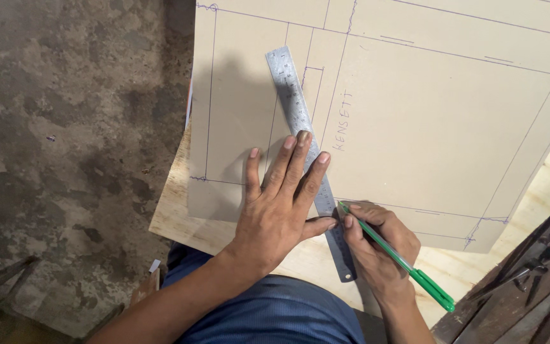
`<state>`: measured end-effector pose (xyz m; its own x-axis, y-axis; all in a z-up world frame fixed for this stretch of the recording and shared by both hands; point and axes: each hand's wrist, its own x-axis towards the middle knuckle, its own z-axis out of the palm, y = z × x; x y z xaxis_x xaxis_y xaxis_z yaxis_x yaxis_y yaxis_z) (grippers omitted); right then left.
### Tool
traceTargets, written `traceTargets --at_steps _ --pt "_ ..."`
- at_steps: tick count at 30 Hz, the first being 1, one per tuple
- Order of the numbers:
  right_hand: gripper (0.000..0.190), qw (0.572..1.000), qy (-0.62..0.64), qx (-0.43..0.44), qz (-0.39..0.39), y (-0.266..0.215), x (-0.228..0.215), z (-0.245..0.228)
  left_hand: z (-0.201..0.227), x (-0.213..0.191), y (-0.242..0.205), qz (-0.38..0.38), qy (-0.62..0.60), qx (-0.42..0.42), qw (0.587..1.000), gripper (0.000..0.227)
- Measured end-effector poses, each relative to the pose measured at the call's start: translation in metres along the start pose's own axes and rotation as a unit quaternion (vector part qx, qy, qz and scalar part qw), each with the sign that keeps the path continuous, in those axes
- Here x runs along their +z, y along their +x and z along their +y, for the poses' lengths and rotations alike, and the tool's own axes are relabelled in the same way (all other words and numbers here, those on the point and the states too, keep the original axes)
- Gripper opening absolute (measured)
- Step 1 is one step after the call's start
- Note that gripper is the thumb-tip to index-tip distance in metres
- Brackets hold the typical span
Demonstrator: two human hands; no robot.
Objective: The person uses a compass and a ruler to mark precise points and arcs on a large sheet of cardboard, then draws straight lines across the surface with a pen.
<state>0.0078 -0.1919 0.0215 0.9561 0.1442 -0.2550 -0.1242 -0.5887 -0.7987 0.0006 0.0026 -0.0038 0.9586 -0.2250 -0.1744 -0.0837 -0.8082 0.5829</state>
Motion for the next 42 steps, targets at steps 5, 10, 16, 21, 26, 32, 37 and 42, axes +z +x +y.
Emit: traceTargets --at_steps 5,10,16,21,26,32,37,42 --pt "0.016 1.0 -0.022 0.014 -0.012 0.002 0.0 -0.008 0.002 0.004 0.001 0.005 0.012 -0.006 1.0 0.106" --pt "0.016 0.999 -0.028 0.0 -0.018 0.003 -0.003 -0.01 0.004 0.009 0.003 0.009 0.012 -0.005 1.0 0.106" --pt "0.015 0.999 -0.035 -0.023 -0.003 0.003 0.001 -0.004 0.004 0.01 0.002 -0.011 0.012 -0.01 1.0 0.108" --pt "0.012 1.0 -0.02 0.005 -0.014 0.001 -0.001 -0.001 0.003 0.011 0.001 -0.018 0.01 -0.011 1.0 0.11" --pt "0.013 1.0 0.0 -0.02 -0.003 -0.002 0.0 0.003 0.002 0.013 -0.001 -0.02 0.029 -0.011 0.999 0.11" --pt "0.015 0.976 0.136 0.134 0.107 -0.022 -0.007 0.014 -0.02 -0.001 -0.005 -0.006 -0.013 -0.034 0.999 0.114" --pt "0.019 0.976 0.139 0.143 0.085 -0.032 -0.007 0.018 -0.033 -0.003 0.009 -0.05 0.014 0.038 0.998 0.104" --pt "0.013 0.991 0.046 0.07 0.1 -0.024 0.002 0.014 -0.031 -0.002 0.046 -0.099 0.024 0.224 0.969 0.089"
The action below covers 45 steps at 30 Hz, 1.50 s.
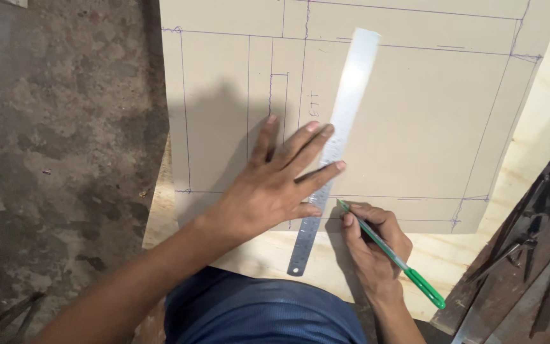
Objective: The person uses a compass and a ruler to mark precise points and arcs on a large sheet of cardboard, then draws straight lines across the surface with a pen.
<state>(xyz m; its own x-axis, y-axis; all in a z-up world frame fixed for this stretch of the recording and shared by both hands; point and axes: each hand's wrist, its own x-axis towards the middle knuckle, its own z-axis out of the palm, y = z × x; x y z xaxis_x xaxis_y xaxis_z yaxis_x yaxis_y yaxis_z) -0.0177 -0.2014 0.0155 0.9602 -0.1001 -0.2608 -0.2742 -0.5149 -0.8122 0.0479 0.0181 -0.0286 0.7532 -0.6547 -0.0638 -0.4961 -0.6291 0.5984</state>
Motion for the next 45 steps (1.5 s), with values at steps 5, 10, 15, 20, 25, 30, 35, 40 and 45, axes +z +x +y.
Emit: traceTargets --at_steps 5,10,15,20,25,30,35,40,45 --pt "0.015 1.0 -0.012 0.002 0.0 0.0 -0.001 -0.002 -0.003 -0.003 0.01 0.004 -0.019 0.048 0.999 0.097" --pt "0.015 0.999 -0.032 -0.01 0.005 0.001 0.001 -0.004 -0.004 -0.003 0.011 -0.003 0.009 0.042 0.999 0.098" --pt "0.014 1.0 -0.025 -0.018 0.002 0.003 0.002 -0.007 -0.002 -0.002 0.012 -0.017 0.002 0.036 0.999 0.099" --pt "0.016 0.998 -0.053 -0.018 0.004 0.004 0.002 -0.011 -0.004 -0.005 0.018 -0.013 -0.033 0.048 0.998 0.099" --pt "0.016 0.999 -0.044 -0.01 -0.002 0.004 0.002 -0.011 -0.01 -0.005 0.022 -0.008 -0.068 0.075 0.995 0.1" --pt "0.014 0.999 -0.037 -0.014 0.001 0.005 0.003 -0.012 -0.012 -0.006 0.021 0.007 -0.094 0.074 0.993 0.1" --pt "0.014 0.999 -0.046 -0.015 -0.004 0.005 0.001 -0.01 -0.012 -0.008 0.02 0.011 -0.1 0.081 0.992 0.097" --pt "0.014 0.999 -0.032 0.014 -0.011 -0.002 -0.003 0.002 -0.012 -0.009 0.022 0.009 -0.094 0.082 0.992 0.093" --pt "0.014 0.988 0.138 0.055 0.031 -0.002 -0.024 0.022 -0.027 -0.036 0.017 -0.128 -0.074 0.012 0.989 0.099"
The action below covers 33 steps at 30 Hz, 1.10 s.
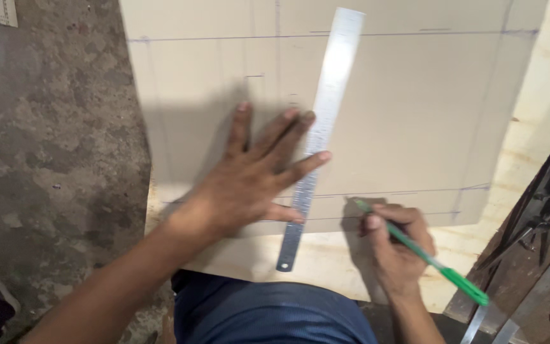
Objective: The person uses a compass and a ruler to mark precise points and arcs on a large sheet of cardboard, then draws straight lines across the surface with a pen.
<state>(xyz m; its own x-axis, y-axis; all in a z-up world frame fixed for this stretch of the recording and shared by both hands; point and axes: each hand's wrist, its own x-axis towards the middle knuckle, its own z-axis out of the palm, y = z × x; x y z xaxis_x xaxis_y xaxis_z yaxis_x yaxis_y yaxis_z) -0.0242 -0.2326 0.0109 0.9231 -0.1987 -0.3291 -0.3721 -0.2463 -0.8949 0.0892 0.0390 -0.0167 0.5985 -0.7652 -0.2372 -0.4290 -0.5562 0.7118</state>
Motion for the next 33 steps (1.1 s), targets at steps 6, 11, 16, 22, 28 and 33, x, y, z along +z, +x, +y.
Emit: traceTargets --at_steps 6,11,16,22,28,33 --pt "0.013 0.997 -0.078 0.012 -0.008 0.004 -0.02 0.001 -0.033 -0.026 -0.049 -0.018 0.173 0.036 0.984 0.104" --pt "0.012 0.988 -0.135 -0.05 -0.061 -0.01 0.004 -0.005 0.011 0.02 -0.039 0.034 0.065 -0.089 0.993 0.1" --pt "0.014 0.986 -0.143 -0.051 -0.064 -0.007 0.006 -0.012 0.074 0.074 -0.009 0.14 0.06 -0.161 0.975 0.111" --pt "0.014 0.977 -0.175 -0.098 -0.071 -0.004 0.009 -0.016 0.081 0.082 -0.005 0.175 0.075 -0.176 0.966 0.112" --pt "0.014 0.978 -0.164 -0.103 -0.072 -0.003 0.008 -0.015 0.083 0.082 -0.004 0.177 0.075 -0.173 0.966 0.115" --pt "0.014 0.973 -0.194 -0.1 -0.069 -0.002 0.01 -0.018 0.084 0.084 -0.004 0.18 0.075 -0.173 0.966 0.116"
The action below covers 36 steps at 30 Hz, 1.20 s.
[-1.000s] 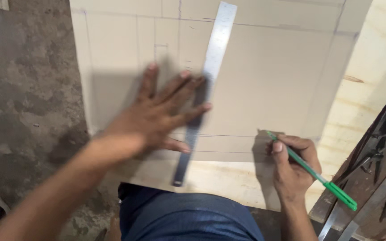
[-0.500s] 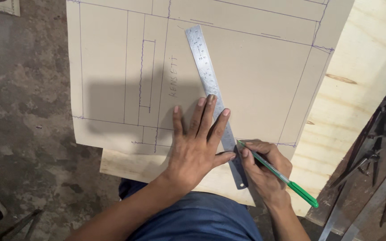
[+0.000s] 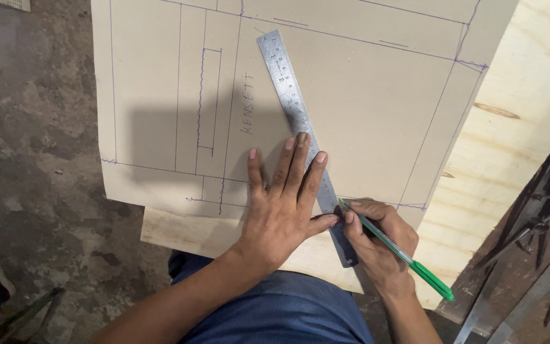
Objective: The person uses a compass and a ruler to mark precise points and arcs on a large sheet of cardboard, then draws straight lines across the surface with a pen.
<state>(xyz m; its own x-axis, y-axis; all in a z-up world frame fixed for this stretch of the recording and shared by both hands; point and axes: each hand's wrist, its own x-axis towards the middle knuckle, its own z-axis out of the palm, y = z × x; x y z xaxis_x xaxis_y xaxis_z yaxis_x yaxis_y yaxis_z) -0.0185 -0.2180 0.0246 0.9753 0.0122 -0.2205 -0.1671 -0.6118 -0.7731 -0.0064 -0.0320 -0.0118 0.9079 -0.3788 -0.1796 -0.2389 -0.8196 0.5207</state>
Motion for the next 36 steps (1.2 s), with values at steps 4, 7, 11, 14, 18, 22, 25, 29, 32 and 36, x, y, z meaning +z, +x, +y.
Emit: traceTargets --at_steps 4,7,11,14,18,22,25,29,32,36 --pt "0.014 1.0 0.008 0.023 -0.009 0.0 -0.001 -0.004 0.002 0.0 0.0 0.007 -0.01 -0.009 1.0 0.114" --pt "0.015 1.0 0.017 0.018 -0.019 0.001 -0.003 -0.002 0.003 0.0 0.0 0.011 -0.012 -0.009 1.0 0.113" --pt "0.016 1.0 0.012 0.0 -0.017 0.001 -0.002 0.0 0.003 -0.001 0.001 0.004 -0.007 -0.013 1.0 0.11" --pt "0.015 1.0 0.019 0.007 -0.014 0.0 -0.001 -0.001 0.003 -0.002 0.001 -0.001 -0.002 -0.014 1.0 0.11" --pt "0.014 1.0 -0.001 0.014 -0.017 -0.001 -0.001 0.0 0.002 0.001 0.0 0.001 -0.005 -0.011 1.0 0.11" --pt "0.014 1.0 0.024 0.011 -0.016 -0.004 -0.001 0.006 0.003 0.004 -0.001 0.002 0.0 -0.012 1.0 0.112" --pt "0.014 0.999 0.017 0.025 -0.015 -0.01 -0.001 0.014 0.003 0.001 -0.001 0.005 -0.013 -0.013 1.0 0.113" --pt "0.013 0.984 0.172 0.047 0.004 0.003 -0.016 0.031 -0.01 -0.011 0.001 0.012 -0.066 -0.003 0.998 0.111" --pt "0.014 0.986 0.156 0.052 -0.032 0.023 -0.036 0.043 -0.02 -0.021 0.003 0.001 -0.062 0.031 0.998 0.109" --pt "0.015 0.988 0.13 0.074 0.039 0.032 -0.042 0.039 -0.017 -0.03 0.037 -0.071 -0.074 0.096 0.99 0.106"
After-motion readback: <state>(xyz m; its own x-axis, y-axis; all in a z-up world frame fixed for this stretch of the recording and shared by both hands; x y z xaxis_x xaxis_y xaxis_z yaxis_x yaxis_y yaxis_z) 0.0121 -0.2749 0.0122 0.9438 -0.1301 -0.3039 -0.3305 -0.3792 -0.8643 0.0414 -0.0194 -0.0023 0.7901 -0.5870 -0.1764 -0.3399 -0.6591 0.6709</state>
